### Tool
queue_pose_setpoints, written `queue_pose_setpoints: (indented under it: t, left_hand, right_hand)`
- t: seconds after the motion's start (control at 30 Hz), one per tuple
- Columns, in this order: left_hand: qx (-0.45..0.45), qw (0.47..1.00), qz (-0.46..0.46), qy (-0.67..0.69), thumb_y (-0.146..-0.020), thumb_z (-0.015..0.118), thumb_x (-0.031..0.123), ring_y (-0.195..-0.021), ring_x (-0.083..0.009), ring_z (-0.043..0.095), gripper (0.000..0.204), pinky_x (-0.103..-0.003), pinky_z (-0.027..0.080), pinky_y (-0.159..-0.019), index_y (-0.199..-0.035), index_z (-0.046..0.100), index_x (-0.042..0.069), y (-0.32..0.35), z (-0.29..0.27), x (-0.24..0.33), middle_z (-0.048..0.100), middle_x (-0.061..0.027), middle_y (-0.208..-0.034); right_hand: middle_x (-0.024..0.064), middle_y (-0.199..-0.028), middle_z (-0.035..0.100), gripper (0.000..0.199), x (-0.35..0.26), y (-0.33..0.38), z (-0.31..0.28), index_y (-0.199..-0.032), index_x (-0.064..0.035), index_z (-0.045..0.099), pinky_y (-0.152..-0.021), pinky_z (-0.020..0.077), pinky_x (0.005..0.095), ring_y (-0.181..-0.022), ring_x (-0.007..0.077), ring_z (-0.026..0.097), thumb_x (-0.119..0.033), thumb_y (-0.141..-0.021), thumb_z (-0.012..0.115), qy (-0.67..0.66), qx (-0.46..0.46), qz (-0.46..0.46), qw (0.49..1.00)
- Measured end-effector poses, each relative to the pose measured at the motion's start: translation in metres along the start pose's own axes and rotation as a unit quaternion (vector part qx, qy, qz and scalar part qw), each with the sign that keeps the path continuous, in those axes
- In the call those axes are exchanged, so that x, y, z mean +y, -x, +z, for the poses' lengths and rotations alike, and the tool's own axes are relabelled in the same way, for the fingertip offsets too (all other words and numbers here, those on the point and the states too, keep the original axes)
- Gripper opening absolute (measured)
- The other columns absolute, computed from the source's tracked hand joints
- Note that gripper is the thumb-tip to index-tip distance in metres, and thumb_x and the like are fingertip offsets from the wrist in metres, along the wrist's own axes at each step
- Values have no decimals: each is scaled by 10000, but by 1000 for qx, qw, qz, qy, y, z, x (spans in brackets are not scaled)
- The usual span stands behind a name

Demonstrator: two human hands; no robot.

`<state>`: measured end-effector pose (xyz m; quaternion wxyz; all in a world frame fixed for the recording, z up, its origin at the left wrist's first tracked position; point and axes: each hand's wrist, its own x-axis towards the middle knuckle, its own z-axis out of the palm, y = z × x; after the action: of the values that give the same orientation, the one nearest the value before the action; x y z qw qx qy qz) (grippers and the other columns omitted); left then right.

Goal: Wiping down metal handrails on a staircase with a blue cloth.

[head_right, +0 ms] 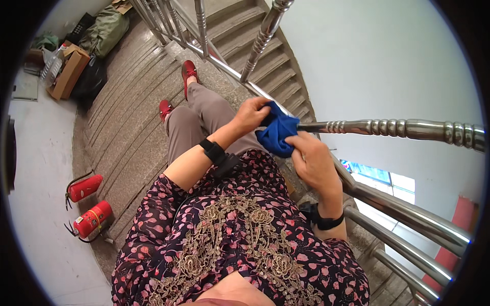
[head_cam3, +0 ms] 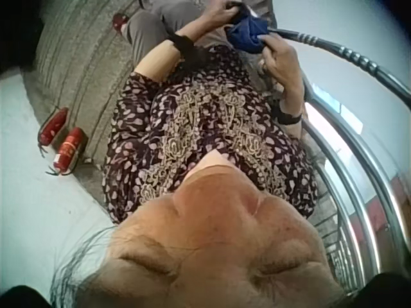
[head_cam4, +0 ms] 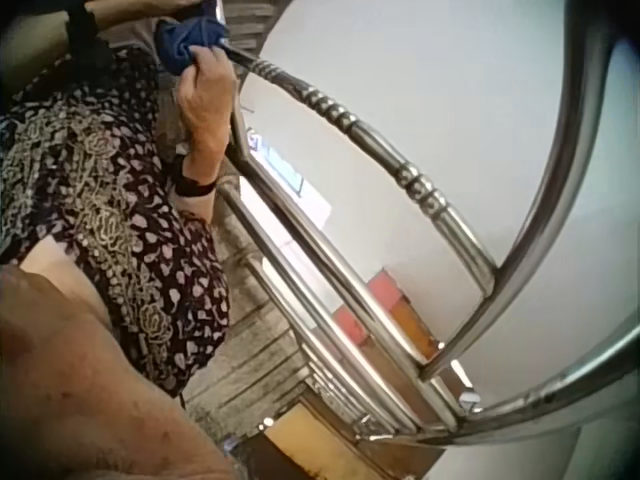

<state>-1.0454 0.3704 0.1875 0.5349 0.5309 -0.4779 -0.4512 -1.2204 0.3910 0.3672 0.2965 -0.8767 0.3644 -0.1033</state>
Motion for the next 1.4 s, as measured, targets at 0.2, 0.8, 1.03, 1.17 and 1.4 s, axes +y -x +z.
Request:
queue_pose_setpoints:
  t: [0.2,0.8,1.03,1.17,1.4]
  left_hand:
    - [118,973,-130,152,-965,519,235,-706,-71,592,221,-226,497,-618,-1007,626,46,-4,-50,-20,638,3,-838]
    - [122,894,310,301,-1002,459,210,-851,-69,614,250,-211,492,-768,-1158,555,39,-20,-92,229,646,-22,-988]
    - [10,894,333,301,-1025,349,134,-953,-92,547,222,-228,464,-809,-1206,428,32,-69,-75,264,561,-49,-1066]
    - [74,892,330,300,-1005,397,100,-927,-94,556,224,-228,466,-806,-1197,471,11,-84,-69,251,583,-54,-1039]
    - [12,903,290,317,-1029,273,359,-944,-160,645,458,-261,527,-816,-1143,556,17,-110,-70,226,661,-118,-1038]
  right_hand:
    - [215,-854,585,234,0,-43,13,-1048,21,543,-707,462,364,-775,371,590,40,-831,459,-50,143,0,988]
    - [150,-1308,507,379,-80,-135,-50,-1297,49,491,-1044,343,324,-1201,258,492,-17,-926,450,-115,476,-382,783]
    - [141,-1244,511,515,-83,-169,-50,-1340,52,388,-977,425,325,-1128,237,532,-127,-895,575,-71,545,-419,723]
    - [149,-1240,488,679,-82,-174,-46,-1389,40,285,-962,441,323,-1125,225,528,-66,-827,652,-202,503,-424,725]
    - [127,-1251,460,795,-96,-181,-36,-1365,-9,316,-921,456,308,-1101,211,525,61,-693,735,-193,536,-348,745]
